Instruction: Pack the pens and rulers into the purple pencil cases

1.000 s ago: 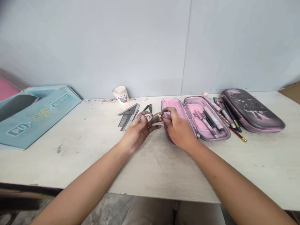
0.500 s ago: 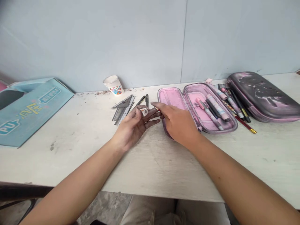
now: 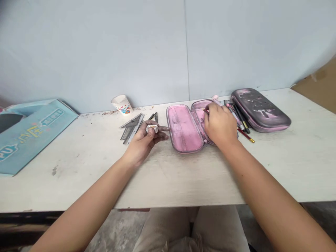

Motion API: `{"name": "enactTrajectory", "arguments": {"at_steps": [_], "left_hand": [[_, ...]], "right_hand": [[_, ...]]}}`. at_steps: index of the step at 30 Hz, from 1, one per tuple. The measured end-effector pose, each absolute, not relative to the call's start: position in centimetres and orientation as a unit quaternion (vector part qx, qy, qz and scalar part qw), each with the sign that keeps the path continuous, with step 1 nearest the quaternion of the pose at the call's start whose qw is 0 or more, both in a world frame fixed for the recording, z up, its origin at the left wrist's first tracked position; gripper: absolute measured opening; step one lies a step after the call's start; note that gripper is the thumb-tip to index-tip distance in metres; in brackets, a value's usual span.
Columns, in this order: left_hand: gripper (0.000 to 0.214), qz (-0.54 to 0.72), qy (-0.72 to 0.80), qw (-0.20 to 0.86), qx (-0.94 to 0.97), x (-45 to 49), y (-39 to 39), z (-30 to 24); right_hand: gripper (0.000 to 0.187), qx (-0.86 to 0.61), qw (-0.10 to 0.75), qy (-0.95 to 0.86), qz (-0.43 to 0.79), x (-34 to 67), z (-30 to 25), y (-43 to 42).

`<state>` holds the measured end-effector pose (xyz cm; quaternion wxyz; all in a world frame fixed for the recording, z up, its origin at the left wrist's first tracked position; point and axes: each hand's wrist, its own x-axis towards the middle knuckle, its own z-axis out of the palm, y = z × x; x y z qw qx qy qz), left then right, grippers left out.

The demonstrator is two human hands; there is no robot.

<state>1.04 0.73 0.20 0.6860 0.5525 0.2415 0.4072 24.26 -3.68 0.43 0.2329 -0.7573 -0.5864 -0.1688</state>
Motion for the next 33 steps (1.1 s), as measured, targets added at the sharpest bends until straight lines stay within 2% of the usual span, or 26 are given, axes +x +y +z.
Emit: {"name": "enactTrajectory", "arguments": {"at_steps": [3, 6, 12, 20, 26, 30, 33], "left_hand": [[0.030, 0.400, 0.256, 0.670, 0.571, 1.1, 0.6, 0.3], [0.029, 0.396, 0.272, 0.650, 0.589, 0.7, 0.4, 0.5], [0.025, 0.430, 0.328, 0.599, 0.590, -3.3, 1.2, 1.1], [0.018, 0.468, 0.437, 0.478, 0.601, -13.2, 4.3, 1.9], [0.011, 0.445, 0.506, 0.402, 0.620, -19.1, 5.3, 2.9], [0.010, 0.415, 0.530, 0.355, 0.649, -22.0, 5.6, 3.6], [0.009, 0.405, 0.541, 0.308, 0.669, -23.6, 6.0, 4.8]], "right_hand": [[0.036, -0.766, 0.141, -0.597, -0.191, 25.9, -0.5, -4.6], [0.037, -0.750, 0.092, -0.620, -0.212, 26.3, -0.5, -4.6], [0.035, -0.653, 0.099, -0.721, -0.209, 22.1, 2.1, -1.0], [0.031, -0.541, 0.114, -0.821, -0.140, 9.9, 4.1, 7.1], [0.038, -0.547, 0.103, -0.824, -0.102, 2.8, 4.5, 13.6], [0.031, -0.565, 0.045, -0.819, -0.090, 0.3, 4.5, 15.8], [0.028, -0.532, 0.055, -0.838, -0.109, -1.5, 4.2, 15.0]]}}
